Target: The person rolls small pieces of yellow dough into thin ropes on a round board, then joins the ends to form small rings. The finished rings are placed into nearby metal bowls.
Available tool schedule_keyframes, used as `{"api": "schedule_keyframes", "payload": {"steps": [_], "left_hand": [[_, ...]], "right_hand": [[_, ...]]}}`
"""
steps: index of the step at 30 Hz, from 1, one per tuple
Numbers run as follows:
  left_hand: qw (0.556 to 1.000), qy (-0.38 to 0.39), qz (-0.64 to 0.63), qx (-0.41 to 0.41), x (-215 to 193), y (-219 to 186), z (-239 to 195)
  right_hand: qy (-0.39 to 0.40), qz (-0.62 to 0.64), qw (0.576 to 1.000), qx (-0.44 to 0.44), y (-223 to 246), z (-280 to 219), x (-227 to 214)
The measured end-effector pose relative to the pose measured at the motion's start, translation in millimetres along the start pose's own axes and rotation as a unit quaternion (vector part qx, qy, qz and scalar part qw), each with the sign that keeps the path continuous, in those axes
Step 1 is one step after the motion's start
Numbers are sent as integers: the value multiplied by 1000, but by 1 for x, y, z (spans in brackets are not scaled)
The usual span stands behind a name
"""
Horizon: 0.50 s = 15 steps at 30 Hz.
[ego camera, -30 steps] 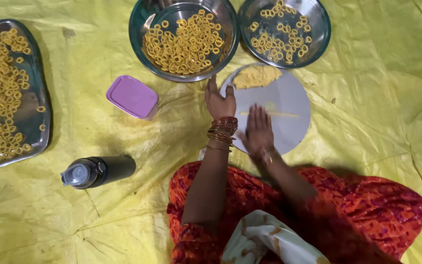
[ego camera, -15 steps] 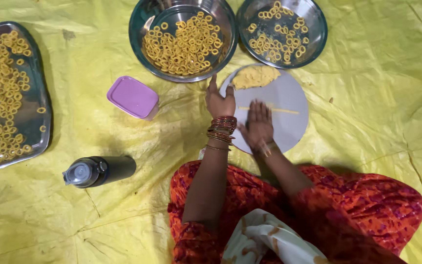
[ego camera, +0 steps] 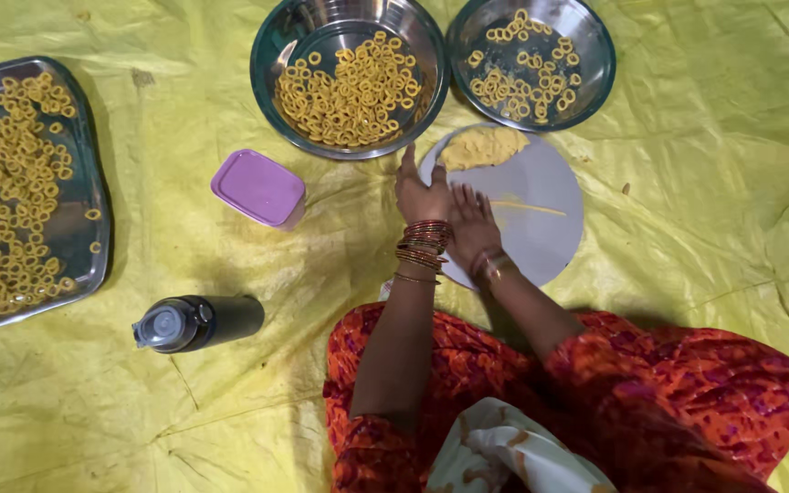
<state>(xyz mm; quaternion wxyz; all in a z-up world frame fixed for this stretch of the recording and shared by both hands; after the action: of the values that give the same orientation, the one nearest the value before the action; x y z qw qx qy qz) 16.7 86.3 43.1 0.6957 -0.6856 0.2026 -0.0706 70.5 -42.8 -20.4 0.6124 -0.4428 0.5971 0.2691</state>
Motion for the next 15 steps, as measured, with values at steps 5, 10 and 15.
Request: {"api": "schedule_keyframes", "payload": {"steps": [5,10,15], "left_hand": [[999,-19,-43,16,-5,-2,0],[999,-8,-30,15,-1,-7,2],[999,26,-16,-17,2,-3,-2]], "right_hand": [[-64,69,995,34,12,-14,-3],[56,-17,997,50,26,-46,7],[-19,47,997,64,-3,9,-4]]}}
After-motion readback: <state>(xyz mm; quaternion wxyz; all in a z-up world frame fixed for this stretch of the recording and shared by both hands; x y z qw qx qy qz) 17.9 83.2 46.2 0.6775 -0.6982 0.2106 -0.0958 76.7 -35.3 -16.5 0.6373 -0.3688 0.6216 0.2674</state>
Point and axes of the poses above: each hand's wrist, its own z-axis towards the middle knuckle, its own x-axis out of the palm, y = z × x, the point moved 7 cm from there along z, towards the middle knuckle, and after that the axes turned 6 degrees about -z, right-handed, at the moved point
